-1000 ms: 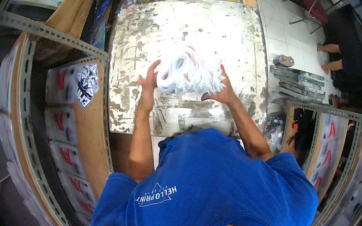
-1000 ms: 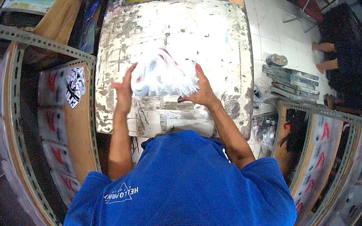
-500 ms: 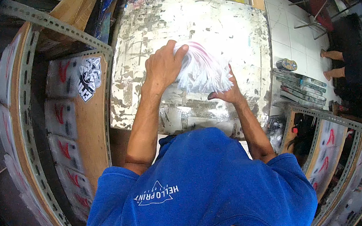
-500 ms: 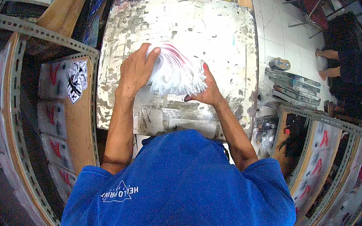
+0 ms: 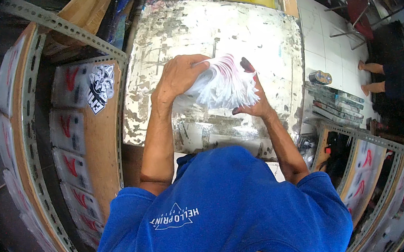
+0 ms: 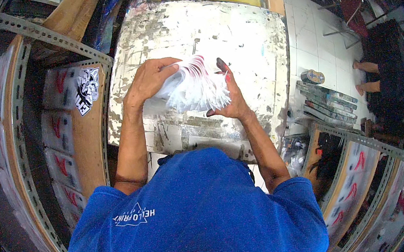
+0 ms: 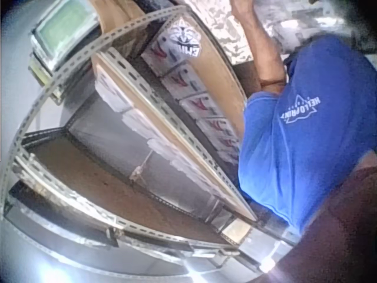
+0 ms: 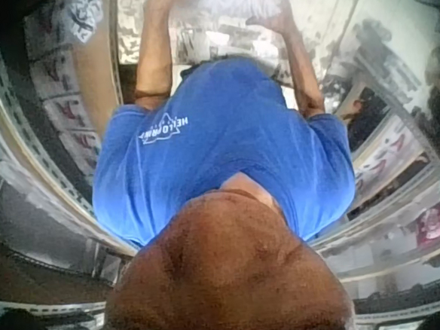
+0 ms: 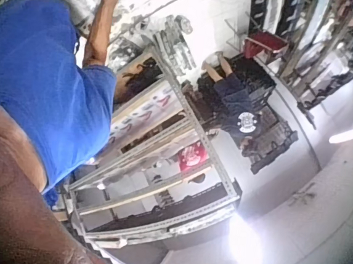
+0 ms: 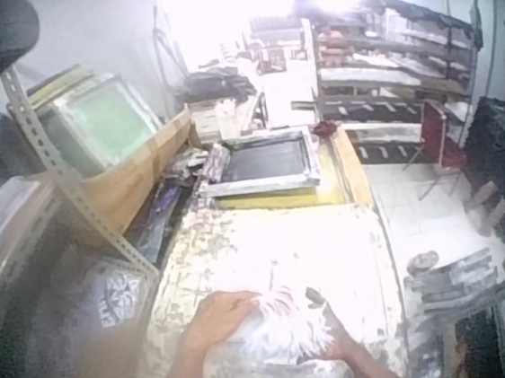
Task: The person counts transparent plastic bags by separating them from a stack on a table one by one.
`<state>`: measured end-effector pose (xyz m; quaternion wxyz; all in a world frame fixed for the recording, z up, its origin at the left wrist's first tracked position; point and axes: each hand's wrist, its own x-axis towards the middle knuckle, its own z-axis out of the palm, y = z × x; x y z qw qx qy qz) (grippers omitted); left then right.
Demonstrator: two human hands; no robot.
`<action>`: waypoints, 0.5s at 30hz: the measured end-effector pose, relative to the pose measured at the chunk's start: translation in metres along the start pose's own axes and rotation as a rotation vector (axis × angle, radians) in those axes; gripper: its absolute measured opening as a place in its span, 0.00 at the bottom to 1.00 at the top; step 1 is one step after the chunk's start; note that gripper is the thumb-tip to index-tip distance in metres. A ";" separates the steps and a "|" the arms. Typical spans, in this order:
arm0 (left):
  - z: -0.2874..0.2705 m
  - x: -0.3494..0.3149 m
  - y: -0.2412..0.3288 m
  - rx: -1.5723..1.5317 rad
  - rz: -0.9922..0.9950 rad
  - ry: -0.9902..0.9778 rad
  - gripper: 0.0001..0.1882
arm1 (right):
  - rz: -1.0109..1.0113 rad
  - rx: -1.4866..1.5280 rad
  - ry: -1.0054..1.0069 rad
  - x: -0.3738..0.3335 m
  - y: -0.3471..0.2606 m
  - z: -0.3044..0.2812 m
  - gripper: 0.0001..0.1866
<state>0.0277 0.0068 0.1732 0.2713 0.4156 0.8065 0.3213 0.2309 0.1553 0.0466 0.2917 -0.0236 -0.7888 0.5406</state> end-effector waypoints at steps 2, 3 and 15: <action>0.000 0.003 -0.005 -0.003 0.010 -0.039 0.18 | -0.022 0.013 -0.027 0.004 0.001 -0.001 0.68; 0.000 0.004 -0.007 -0.004 0.013 -0.058 0.18 | -0.013 0.059 -0.032 0.005 0.003 0.000 0.69; -0.001 0.008 -0.018 -0.109 0.201 -0.132 0.20 | 0.104 0.162 -0.180 0.016 0.016 -0.018 0.72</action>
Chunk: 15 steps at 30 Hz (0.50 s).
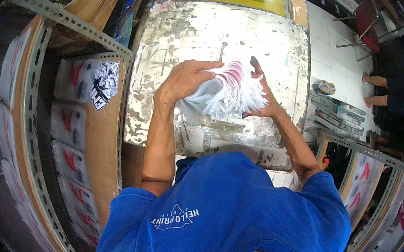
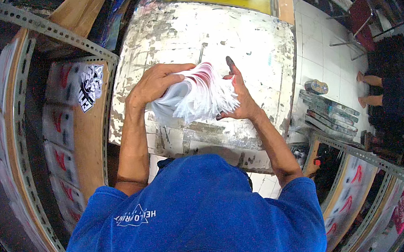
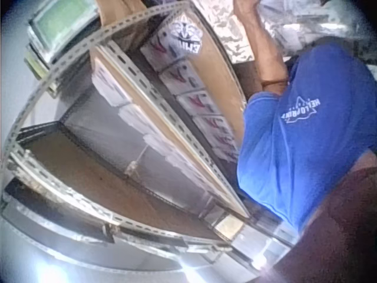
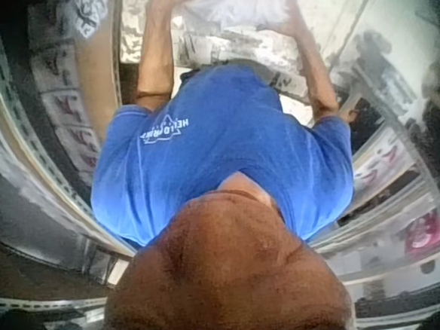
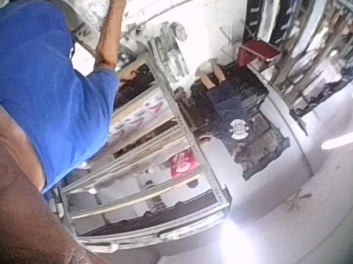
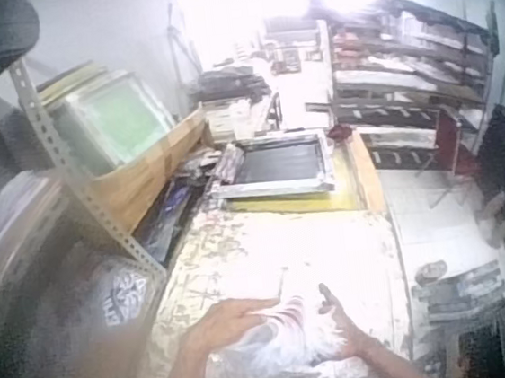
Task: The person counts transparent plastic bags by separating them from a stack on a table one by one.
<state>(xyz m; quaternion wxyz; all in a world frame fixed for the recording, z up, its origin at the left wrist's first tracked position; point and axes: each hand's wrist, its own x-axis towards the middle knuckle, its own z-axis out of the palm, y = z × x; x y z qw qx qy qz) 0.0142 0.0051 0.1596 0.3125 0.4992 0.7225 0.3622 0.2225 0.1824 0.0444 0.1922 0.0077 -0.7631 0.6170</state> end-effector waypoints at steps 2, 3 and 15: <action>0.000 0.002 0.003 0.001 -0.062 -0.038 0.20 | 0.036 0.065 -0.016 0.005 -0.010 -0.001 0.72; 0.000 0.003 0.005 0.001 -0.093 -0.056 0.20 | 0.038 0.079 -0.022 0.006 -0.010 -0.002 0.72; 0.005 0.004 0.005 0.069 -0.038 0.001 0.19 | -0.192 -0.089 -0.034 0.012 0.017 -0.009 0.68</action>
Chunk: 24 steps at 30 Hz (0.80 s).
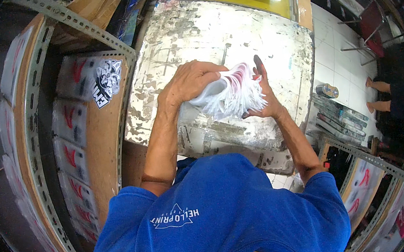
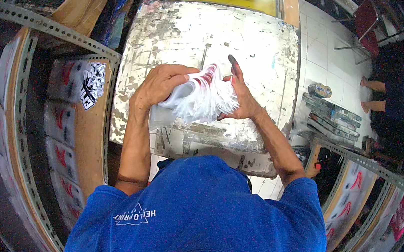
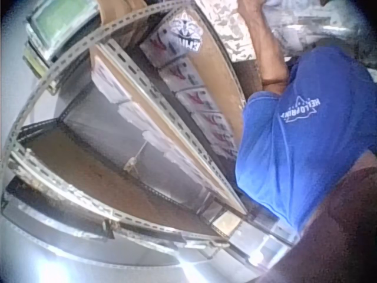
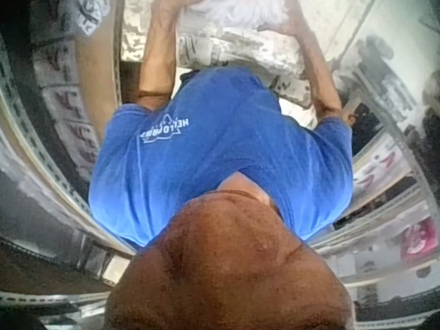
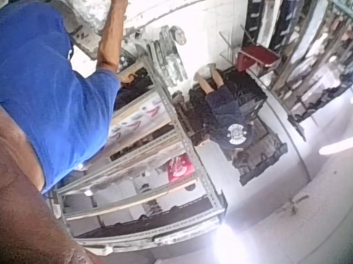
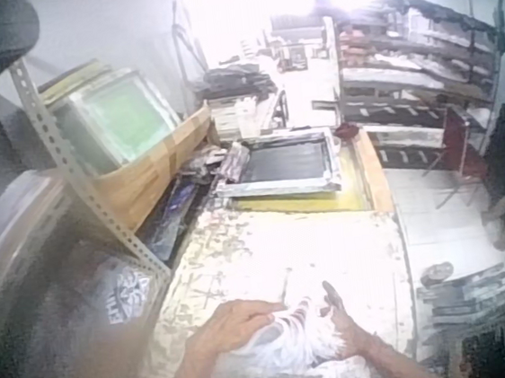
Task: The person counts transparent plastic bags by separating them from a stack on a table one by one.
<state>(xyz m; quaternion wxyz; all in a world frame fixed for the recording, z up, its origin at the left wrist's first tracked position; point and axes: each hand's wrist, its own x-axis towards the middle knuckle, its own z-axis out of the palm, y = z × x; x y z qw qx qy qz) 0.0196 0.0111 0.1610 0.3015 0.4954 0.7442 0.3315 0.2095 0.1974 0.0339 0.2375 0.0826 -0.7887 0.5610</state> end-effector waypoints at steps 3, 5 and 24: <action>-0.002 0.001 0.004 0.019 0.022 -0.016 0.19 | -0.012 -0.137 -0.118 -0.001 0.006 -0.008 0.68; -0.001 0.001 0.003 0.020 0.024 -0.007 0.19 | -0.049 -0.357 -0.267 0.001 0.011 -0.018 0.68; -0.001 0.003 0.001 -0.001 0.056 0.047 0.22 | 0.081 -0.150 -0.264 0.009 0.007 -0.024 0.52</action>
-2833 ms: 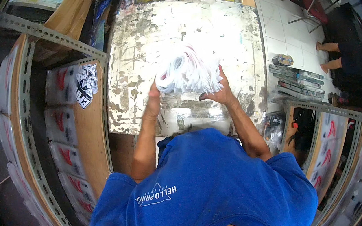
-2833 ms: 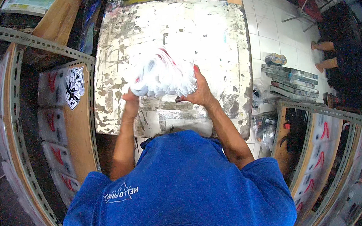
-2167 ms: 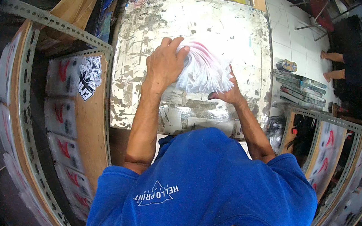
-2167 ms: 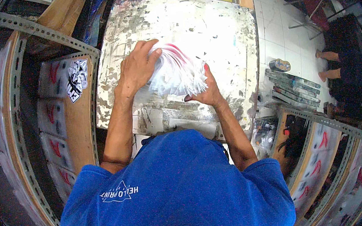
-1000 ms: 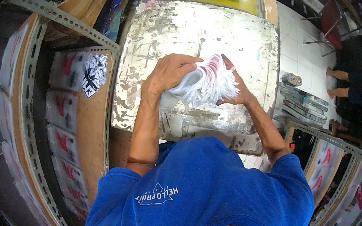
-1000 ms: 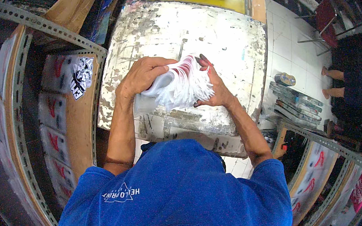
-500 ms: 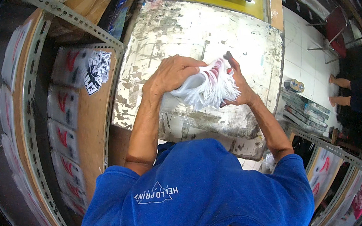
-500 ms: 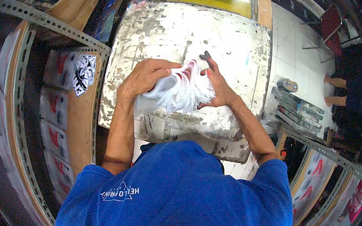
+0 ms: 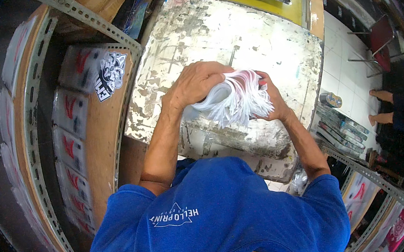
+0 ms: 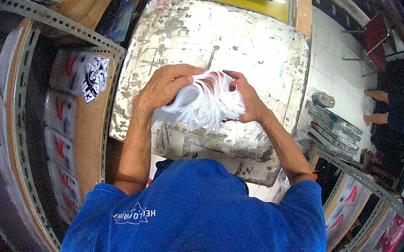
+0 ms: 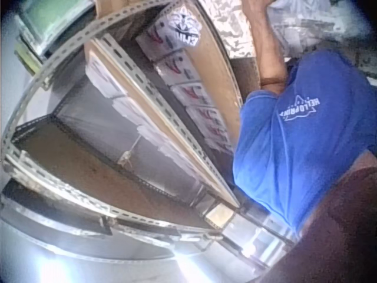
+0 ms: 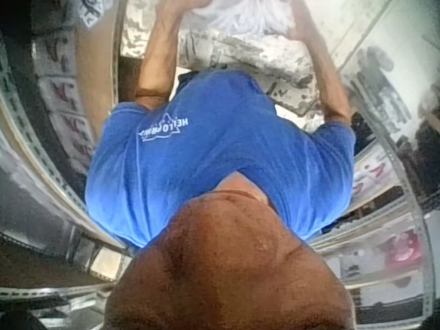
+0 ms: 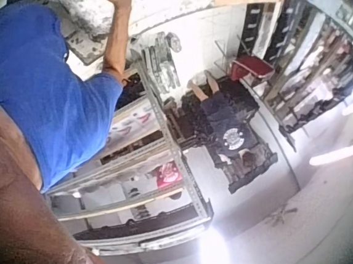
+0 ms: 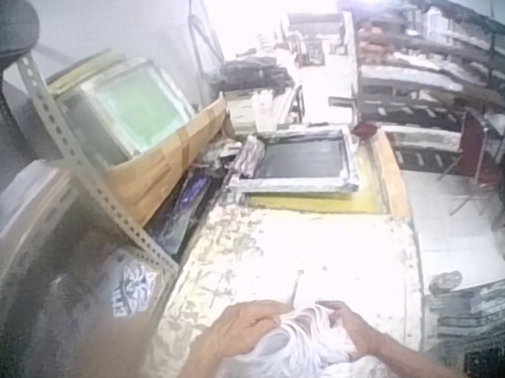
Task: The person counts transparent plastic bags by separating them from a stack on a table one by one.
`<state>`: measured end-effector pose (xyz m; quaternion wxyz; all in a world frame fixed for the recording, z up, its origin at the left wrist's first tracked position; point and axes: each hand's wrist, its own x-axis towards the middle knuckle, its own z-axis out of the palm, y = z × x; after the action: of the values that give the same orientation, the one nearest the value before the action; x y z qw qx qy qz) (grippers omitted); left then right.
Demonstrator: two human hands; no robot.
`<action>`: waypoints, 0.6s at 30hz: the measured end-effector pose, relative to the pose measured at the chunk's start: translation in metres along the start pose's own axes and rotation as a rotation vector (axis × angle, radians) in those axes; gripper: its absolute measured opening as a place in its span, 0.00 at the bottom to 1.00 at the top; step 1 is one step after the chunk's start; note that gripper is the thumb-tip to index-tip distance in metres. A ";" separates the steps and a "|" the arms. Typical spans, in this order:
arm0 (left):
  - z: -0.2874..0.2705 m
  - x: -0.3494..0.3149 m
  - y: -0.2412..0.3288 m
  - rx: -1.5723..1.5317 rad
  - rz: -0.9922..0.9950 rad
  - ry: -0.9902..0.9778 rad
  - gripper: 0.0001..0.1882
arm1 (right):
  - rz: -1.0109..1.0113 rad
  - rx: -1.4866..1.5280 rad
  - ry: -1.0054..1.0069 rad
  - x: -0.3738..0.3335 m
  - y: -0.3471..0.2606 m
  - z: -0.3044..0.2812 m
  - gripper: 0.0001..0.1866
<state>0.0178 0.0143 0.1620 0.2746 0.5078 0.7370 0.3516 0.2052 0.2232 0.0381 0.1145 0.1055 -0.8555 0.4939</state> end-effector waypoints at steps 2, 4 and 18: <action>0.007 -0.003 -0.005 0.013 0.041 0.163 0.23 | -0.067 -0.054 0.016 -0.014 0.020 0.008 0.58; 0.011 -0.006 -0.007 0.043 0.024 0.254 0.23 | -0.015 0.123 0.185 -0.024 0.022 0.029 0.61; 0.024 -0.026 -0.031 -0.887 -0.155 -0.055 0.26 | 0.017 0.168 0.342 -0.005 -0.025 0.030 0.35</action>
<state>0.0277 -0.0117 0.1241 0.5109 0.2934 0.5433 0.5981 0.2142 0.1854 0.0424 0.2450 0.0221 -0.7802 0.5751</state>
